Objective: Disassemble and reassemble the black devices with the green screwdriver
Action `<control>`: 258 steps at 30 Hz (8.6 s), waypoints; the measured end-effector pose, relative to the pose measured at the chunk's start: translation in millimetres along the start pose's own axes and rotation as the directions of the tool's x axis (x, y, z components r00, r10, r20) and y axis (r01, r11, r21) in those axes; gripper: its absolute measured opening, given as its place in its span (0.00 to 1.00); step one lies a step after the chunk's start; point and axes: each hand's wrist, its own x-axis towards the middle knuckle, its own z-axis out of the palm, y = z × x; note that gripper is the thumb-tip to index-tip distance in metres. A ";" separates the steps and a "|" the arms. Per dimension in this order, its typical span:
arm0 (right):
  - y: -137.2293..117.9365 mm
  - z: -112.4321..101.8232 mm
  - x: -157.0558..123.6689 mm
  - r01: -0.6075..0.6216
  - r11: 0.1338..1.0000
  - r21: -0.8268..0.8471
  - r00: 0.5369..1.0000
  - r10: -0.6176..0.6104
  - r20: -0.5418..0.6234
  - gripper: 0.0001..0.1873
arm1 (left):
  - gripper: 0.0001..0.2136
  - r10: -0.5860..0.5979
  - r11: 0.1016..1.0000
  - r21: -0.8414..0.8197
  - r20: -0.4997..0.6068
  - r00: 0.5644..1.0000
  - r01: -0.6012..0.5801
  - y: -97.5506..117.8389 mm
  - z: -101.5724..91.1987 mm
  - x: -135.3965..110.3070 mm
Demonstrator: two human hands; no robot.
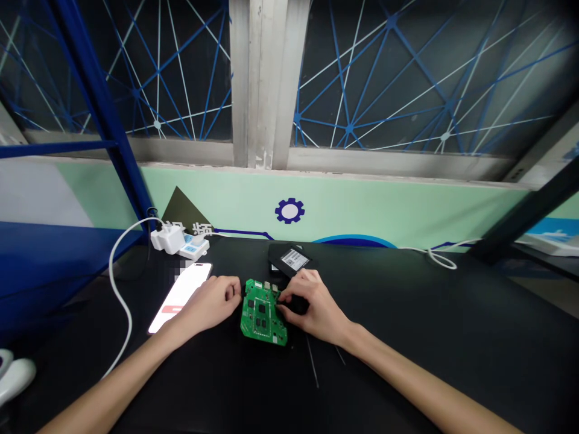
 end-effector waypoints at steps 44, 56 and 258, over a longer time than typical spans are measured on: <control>50.3 -5.9 18.9 -0.374 0.867 -0.329 0.918 0.297 -0.262 0.31 | 0.12 -0.036 0.999 0.001 0.020 0.999 0.036 3.4 2.7 -0.8; 20.0 -22.3 13.3 -0.217 0.969 -0.121 0.971 0.202 -0.130 0.26 | 0.11 -0.047 0.999 -0.019 0.014 0.999 0.047 4.7 -1.0 -0.9; 23.9 -14.6 7.2 -0.294 0.732 0.614 0.783 0.553 -0.284 0.23 | 0.33 0.229 0.968 0.086 0.077 0.970 -0.236 -4.2 -4.2 -7.5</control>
